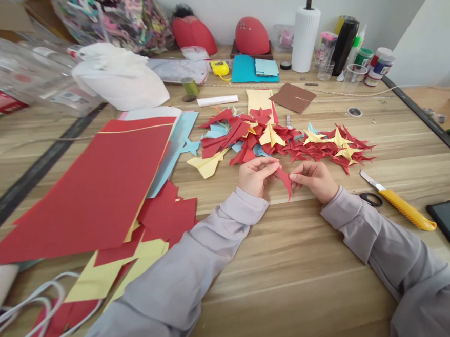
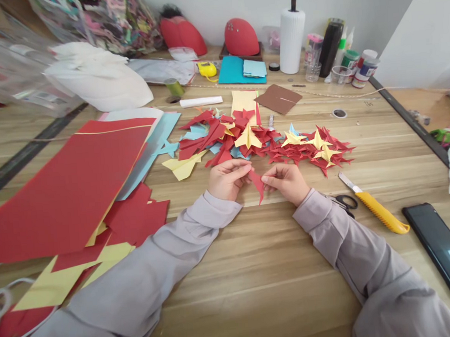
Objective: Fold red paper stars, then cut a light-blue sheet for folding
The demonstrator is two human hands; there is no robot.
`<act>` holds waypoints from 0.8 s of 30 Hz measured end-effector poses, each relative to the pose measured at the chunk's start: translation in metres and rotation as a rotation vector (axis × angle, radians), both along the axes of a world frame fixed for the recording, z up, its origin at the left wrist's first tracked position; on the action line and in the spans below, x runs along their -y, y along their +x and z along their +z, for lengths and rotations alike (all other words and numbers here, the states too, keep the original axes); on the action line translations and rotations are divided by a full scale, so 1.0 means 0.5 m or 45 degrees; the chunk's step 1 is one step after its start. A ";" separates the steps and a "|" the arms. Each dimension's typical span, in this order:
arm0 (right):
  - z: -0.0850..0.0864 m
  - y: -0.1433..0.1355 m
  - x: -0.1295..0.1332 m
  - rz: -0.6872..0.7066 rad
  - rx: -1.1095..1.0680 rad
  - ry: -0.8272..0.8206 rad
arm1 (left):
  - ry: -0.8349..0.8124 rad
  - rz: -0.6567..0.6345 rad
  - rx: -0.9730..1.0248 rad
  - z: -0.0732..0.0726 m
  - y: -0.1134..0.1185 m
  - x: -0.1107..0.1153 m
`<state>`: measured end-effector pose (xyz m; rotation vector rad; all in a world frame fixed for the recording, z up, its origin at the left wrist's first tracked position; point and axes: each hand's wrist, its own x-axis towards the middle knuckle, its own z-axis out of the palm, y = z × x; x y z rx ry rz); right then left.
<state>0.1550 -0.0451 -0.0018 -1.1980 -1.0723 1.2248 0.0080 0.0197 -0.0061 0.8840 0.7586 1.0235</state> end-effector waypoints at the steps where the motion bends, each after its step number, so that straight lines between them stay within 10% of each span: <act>1: 0.000 0.000 0.000 0.004 0.005 0.004 | -0.011 0.009 0.001 0.001 0.000 0.001; 12: 0.005 -0.005 0.001 0.001 0.017 0.017 | 0.005 0.096 0.028 0.000 0.001 -0.001; 24: -0.007 0.004 -0.001 -0.068 0.014 0.036 | 0.345 -0.281 -0.193 0.000 -0.005 0.013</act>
